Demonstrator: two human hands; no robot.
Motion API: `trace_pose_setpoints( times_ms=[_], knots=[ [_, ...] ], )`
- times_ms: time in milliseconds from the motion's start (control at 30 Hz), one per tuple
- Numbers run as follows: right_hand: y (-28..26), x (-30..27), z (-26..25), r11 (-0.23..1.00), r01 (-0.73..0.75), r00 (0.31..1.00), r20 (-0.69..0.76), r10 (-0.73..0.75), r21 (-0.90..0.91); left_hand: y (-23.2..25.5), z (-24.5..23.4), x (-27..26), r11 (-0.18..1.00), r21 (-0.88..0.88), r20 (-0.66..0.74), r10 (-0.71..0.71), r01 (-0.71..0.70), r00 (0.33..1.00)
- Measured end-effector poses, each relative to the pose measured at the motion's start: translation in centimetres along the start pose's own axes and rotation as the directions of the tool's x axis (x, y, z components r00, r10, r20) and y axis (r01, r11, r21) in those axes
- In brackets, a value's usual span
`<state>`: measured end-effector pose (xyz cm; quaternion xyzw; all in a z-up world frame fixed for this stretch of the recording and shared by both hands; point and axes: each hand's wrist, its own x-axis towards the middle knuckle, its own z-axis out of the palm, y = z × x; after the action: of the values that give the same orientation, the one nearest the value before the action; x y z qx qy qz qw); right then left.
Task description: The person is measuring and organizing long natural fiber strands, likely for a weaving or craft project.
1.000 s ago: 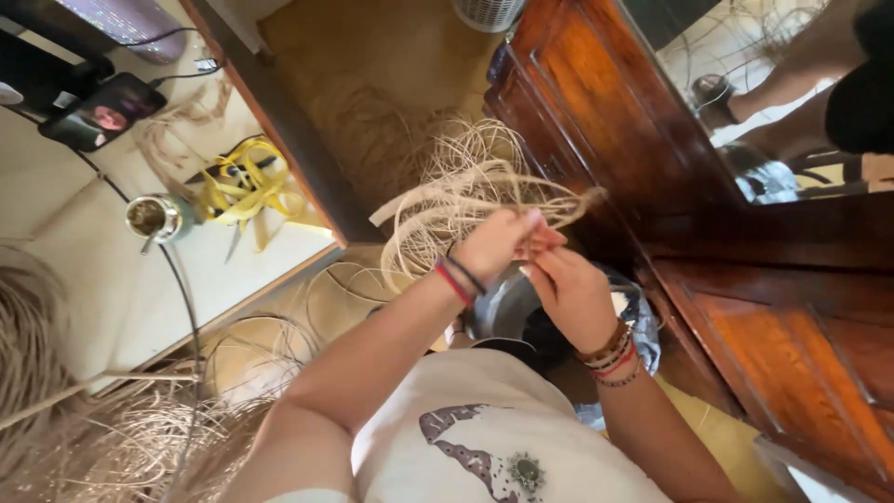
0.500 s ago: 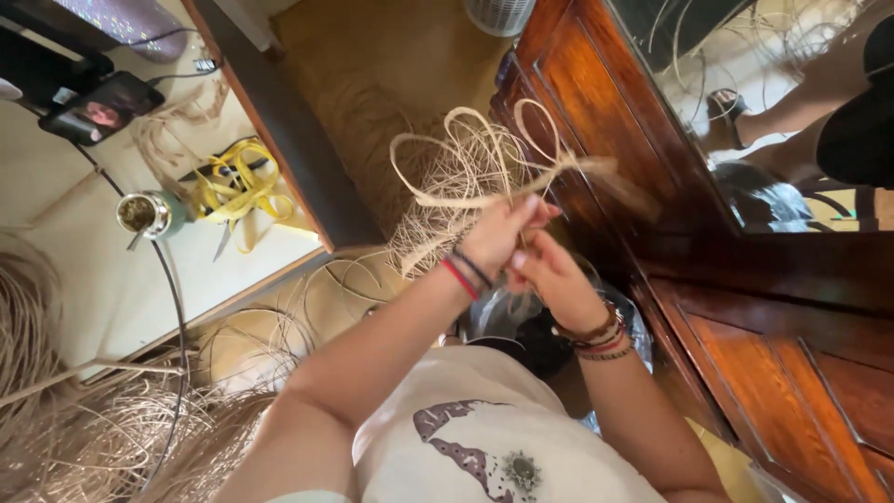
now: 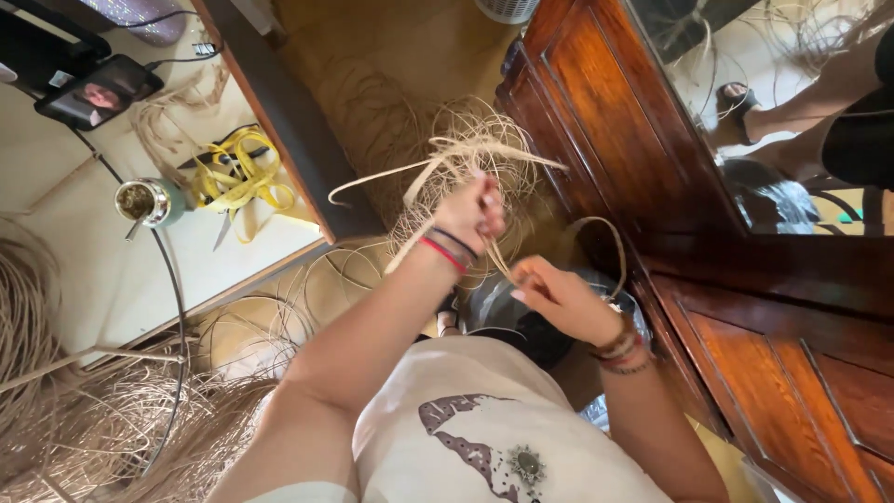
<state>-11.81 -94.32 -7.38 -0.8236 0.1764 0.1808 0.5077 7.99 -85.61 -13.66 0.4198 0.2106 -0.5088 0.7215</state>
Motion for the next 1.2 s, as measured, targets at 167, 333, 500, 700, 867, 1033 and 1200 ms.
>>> trace_pose_setpoints(
  times_ms=[167,333,500,700,867,1033,1200],
  knots=[
    [3.9,4.6,4.5,0.746,0.24,0.963,-0.249,-0.103,0.621,-3.8,0.2,-0.2,0.944,0.328,0.113,-0.062,0.021,0.992],
    [0.0,-0.1,-0.6,0.994,-0.095,0.994,0.054,0.098,-0.062,3.2,-2.6,3.6,0.995,0.081,-0.031,0.061,-0.059,0.998],
    [-1.9,0.8,-0.1,0.988,-0.053,0.992,0.119,0.036,0.142,1.0,1.0,-0.9,0.967,0.204,0.172,0.118,-0.153,0.978],
    [0.0,3.0,0.7,0.681,0.182,0.964,-0.264,0.016,0.709,-1.7,2.6,-4.1,0.928,0.334,0.209,0.096,-0.163,0.973],
    [0.4,-1.0,-0.9,0.967,0.115,0.962,0.218,-0.166,0.227,3.7,1.5,-3.6,0.95,0.17,0.188,0.228,-0.26,0.955],
    [-0.2,2.6,1.5,0.711,0.143,0.989,-0.075,-0.126,0.689,-2.8,2.4,-3.5,0.904,0.341,0.309,0.15,-0.257,0.939],
    [0.4,0.4,-0.4,0.981,0.124,0.992,-0.031,-0.121,0.152,2.7,2.3,-3.8,0.924,0.274,0.256,0.198,-0.268,0.946]
  ],
)
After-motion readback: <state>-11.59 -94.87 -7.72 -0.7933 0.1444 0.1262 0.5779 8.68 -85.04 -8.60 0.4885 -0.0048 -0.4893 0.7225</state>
